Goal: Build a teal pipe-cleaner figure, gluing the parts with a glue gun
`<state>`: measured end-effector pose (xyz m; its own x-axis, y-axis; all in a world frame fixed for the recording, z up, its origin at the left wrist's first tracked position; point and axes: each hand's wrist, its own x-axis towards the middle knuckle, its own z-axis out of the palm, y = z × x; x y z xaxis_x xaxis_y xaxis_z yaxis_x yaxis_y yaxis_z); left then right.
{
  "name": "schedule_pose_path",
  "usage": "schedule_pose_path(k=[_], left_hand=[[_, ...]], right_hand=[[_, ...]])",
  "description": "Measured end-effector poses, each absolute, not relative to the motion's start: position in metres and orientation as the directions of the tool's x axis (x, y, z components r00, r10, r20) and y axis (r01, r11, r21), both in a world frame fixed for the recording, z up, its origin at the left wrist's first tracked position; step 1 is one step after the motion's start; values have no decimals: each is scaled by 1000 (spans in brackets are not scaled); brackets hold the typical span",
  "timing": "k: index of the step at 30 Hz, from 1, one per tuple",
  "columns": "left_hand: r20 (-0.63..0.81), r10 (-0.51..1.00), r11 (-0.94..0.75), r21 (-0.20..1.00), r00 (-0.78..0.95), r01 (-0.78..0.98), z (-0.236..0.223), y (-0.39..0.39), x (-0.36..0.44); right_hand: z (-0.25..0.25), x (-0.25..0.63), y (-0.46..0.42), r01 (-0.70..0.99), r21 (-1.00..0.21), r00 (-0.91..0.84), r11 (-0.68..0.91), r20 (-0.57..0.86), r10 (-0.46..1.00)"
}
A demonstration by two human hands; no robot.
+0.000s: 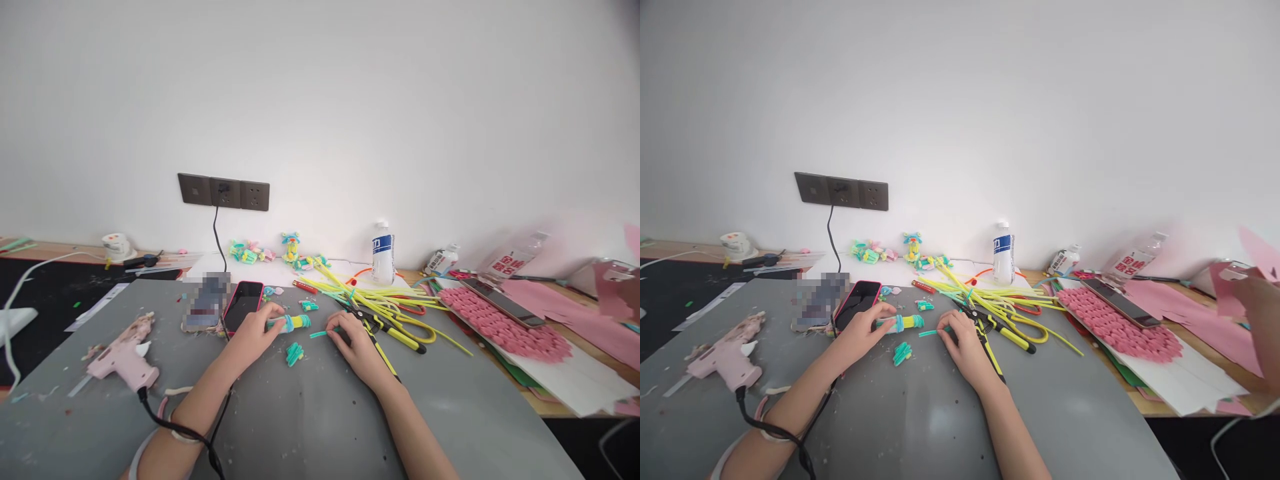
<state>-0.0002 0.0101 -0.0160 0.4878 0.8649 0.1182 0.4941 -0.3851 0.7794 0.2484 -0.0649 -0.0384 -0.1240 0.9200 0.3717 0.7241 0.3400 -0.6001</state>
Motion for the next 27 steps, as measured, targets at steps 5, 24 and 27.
schedule_pose_path(k=[5,24,27], left_hand=[[127,867,-387,781,482,490,-18,11,-1],[606,550,-820,524,575,232,-18,9,-1],[667,465,-869,469,582,157,-18,8,1]], right_hand=[[-39,248,-67,706,-623,-102,338,382,918],[-14,216,-66,662,-490,-198,567,615,763],[-4,205,-64,680,-419,-265,601,624,735]])
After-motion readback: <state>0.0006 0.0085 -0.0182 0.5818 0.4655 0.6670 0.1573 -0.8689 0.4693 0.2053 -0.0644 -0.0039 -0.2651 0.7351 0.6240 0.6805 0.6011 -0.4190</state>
